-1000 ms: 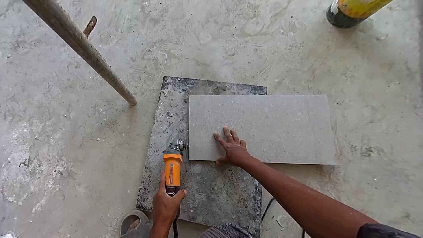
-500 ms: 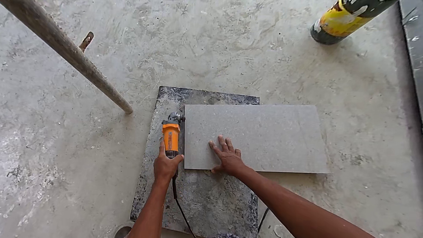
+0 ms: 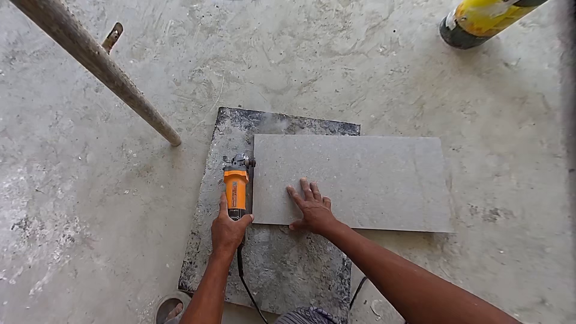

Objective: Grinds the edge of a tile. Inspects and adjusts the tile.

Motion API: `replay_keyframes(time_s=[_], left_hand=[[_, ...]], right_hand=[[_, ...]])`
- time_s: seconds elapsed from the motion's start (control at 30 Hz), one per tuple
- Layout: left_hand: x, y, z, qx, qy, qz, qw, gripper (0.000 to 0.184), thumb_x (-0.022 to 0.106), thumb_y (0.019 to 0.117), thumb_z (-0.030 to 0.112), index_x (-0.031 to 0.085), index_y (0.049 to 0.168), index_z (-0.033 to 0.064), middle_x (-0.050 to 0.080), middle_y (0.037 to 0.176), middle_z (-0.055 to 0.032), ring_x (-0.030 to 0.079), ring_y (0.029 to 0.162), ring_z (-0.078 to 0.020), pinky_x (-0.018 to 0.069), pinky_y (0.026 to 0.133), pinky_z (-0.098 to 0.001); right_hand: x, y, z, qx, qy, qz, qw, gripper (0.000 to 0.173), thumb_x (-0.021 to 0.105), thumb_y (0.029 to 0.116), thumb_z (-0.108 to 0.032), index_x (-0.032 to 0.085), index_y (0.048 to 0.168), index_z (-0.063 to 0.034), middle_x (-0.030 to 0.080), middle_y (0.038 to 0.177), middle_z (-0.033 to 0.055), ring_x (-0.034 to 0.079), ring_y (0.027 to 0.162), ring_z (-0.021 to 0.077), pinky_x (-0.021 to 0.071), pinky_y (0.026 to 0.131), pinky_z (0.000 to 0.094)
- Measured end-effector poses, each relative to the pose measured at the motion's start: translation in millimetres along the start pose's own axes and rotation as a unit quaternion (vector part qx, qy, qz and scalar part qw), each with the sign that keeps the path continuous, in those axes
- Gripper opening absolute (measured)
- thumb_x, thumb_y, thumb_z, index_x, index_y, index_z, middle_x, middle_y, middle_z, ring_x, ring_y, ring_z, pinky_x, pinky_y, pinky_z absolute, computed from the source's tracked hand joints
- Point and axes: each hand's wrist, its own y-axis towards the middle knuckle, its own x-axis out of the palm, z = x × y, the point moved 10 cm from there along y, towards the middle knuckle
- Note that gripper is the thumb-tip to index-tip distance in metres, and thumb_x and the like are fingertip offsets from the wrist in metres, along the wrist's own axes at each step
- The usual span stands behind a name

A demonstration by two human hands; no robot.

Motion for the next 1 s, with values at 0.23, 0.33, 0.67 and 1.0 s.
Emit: replay_keyframes(time_s=[0.23,0.33,0.67,1.0], left_hand=[[2.1,-16.2,-21.3,-0.012,0.008,-0.012,1.000,0.107,0.087,0.0784,0.046,0.025,0.165,0.0309,0.072,0.102,-0.0183,0.071,0.089,-0.0347,0.0564,0.080,-0.0588],[0.9,-23.1,-30.3,-0.014,0.003,-0.020,1.000,0.108,0.086,0.0771,0.046,0.025,0.165,0.0288,0.072,0.102,-0.0159,0.071,0.089,-0.0312,0.0573,0.082,-0.0559],[-11.3,21.8,13.4,0.021,-0.016,0.006,1.000,0.102,0.087,0.0803,0.043,0.029,0.163,0.0273,0.072,0.107,-0.0208,0.071,0.093,-0.0380,0.0556,0.082,-0.0626],[-9.0,60.6,55.3,0.048,-0.008,0.013,0.999,0.104,0.085,0.0808,0.043,0.025,0.164,0.0286,0.071,0.112,-0.0205,0.070,0.098,-0.0388,0.0550,0.084,-0.0634]], right_hand=[[-0.2,-0.4,0.3,0.002,0.003,-0.005,1.000,0.125,0.094,0.0690,-0.048,0.016,0.166,-0.0367,-0.007,0.174,0.0116,-0.003,0.158,0.0441,0.0252,0.113,0.0742],[-0.8,-0.3,-0.2,0.001,0.007,-0.002,1.000,0.125,0.094,0.0683,-0.049,0.016,0.166,-0.0361,-0.007,0.174,0.0115,-0.003,0.158,0.0438,0.0253,0.113,0.0745],[-1.4,0.1,0.1,0.000,0.011,0.004,1.000,0.126,0.095,0.0667,-0.048,0.018,0.165,-0.0378,-0.006,0.174,0.0122,-0.003,0.158,0.0436,0.0263,0.112,0.0749],[0.0,-0.5,-0.5,0.003,0.001,0.001,1.000,0.126,0.094,0.0675,-0.050,0.016,0.165,-0.0388,-0.006,0.174,0.0114,-0.004,0.159,0.0421,0.0260,0.113,0.0733]])
